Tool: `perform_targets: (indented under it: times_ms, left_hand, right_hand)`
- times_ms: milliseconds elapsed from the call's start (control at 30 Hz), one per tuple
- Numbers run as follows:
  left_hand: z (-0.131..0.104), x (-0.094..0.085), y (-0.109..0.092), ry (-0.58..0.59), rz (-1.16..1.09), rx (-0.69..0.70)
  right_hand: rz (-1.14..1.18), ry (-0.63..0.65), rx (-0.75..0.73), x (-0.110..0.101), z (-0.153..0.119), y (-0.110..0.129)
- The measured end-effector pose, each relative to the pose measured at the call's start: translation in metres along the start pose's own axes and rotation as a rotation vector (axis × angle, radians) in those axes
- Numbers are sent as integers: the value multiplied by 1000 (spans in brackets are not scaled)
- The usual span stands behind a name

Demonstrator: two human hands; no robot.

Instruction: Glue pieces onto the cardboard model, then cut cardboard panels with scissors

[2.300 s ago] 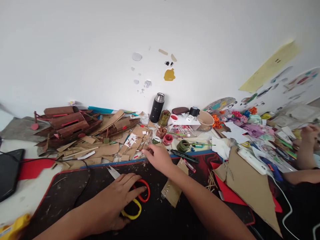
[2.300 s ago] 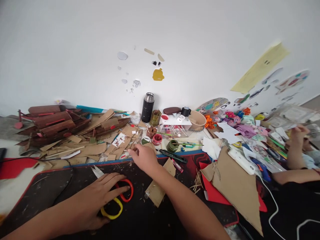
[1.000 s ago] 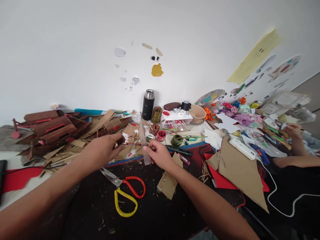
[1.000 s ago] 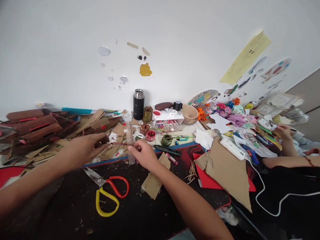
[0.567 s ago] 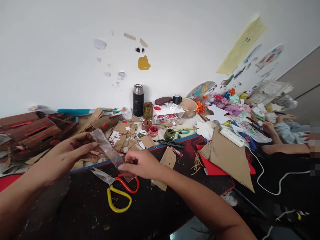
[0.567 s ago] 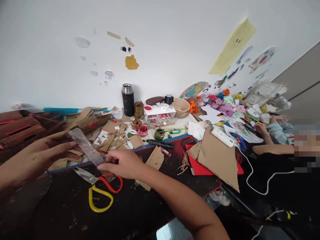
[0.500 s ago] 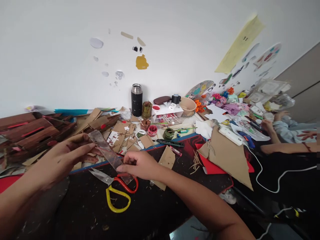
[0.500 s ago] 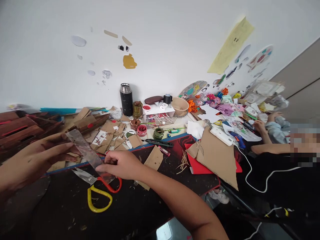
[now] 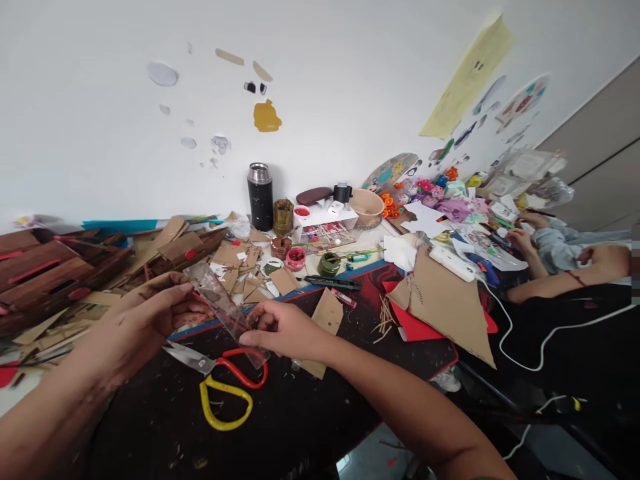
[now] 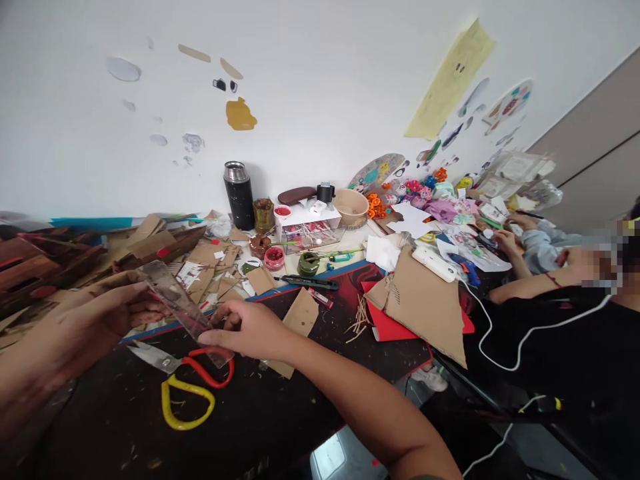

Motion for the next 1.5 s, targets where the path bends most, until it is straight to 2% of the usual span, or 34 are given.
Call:
perform_targets:
  times_ms: [100,200,300,400,500,600,867,967,1100,1167,1233,1333,1433,1500]
  left_hand:
    - [4,11,7,50,-70,8]
    - [7,28,17,117,-109,-15]
    - [10,43,26,169,-97,-43]
    - [14,53,29,186,-93,-34]
    - [20,55,24,190,-74,24]
    - [22,53,18,197,-31,82]
    - [21,52,25,217,-16,49]
    - [20,57,31,213,-27,15]
    - [21,64,41,248,-39,-36]
    - [19,66,45,275,90,-28]
    - [13,75,47,393,398,52]
    - [-14,106,57,690,952,270]
    - [-44,138,74,846,1299,394]
    - [-59,158,88,941,1460,401]
  right_hand:
    - [-83,30,-19,-1,-7,2]
    - [-174,55,-99,-4,-16,9]
    - [-265,16,-145,-16,-25,12]
    - [-324,-39,-104,-32,-30,5]
    - [-287,-38,-62,-42,-34,-3]
    - [-223,-6,-32,-43,-35,-11]
    - [-363,-4,-67,-38,-41,-3]
    - [-377,5,-56,-48,-44,-3]
    - [-384,-38,-9,-76,-51,-9]
    - [-363,-89,24,-92,-57,-13]
    - [-350,-112,53,-106,-62,-19]
    - [-462,-170,135,-124,-67,-30]
    - [-608,-237,218,-137,-71,-38]
    - [-701,-262,247,-141,-74,-39]
Point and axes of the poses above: each hand's wrist, its own z-axis towards the middle knuckle, its own x-axis out of the palm, y = z × x, the point moved 8 cm from there along z, towards the middle knuckle, and after that the axes turned 10 degrees about x, right-handed, at the moved point
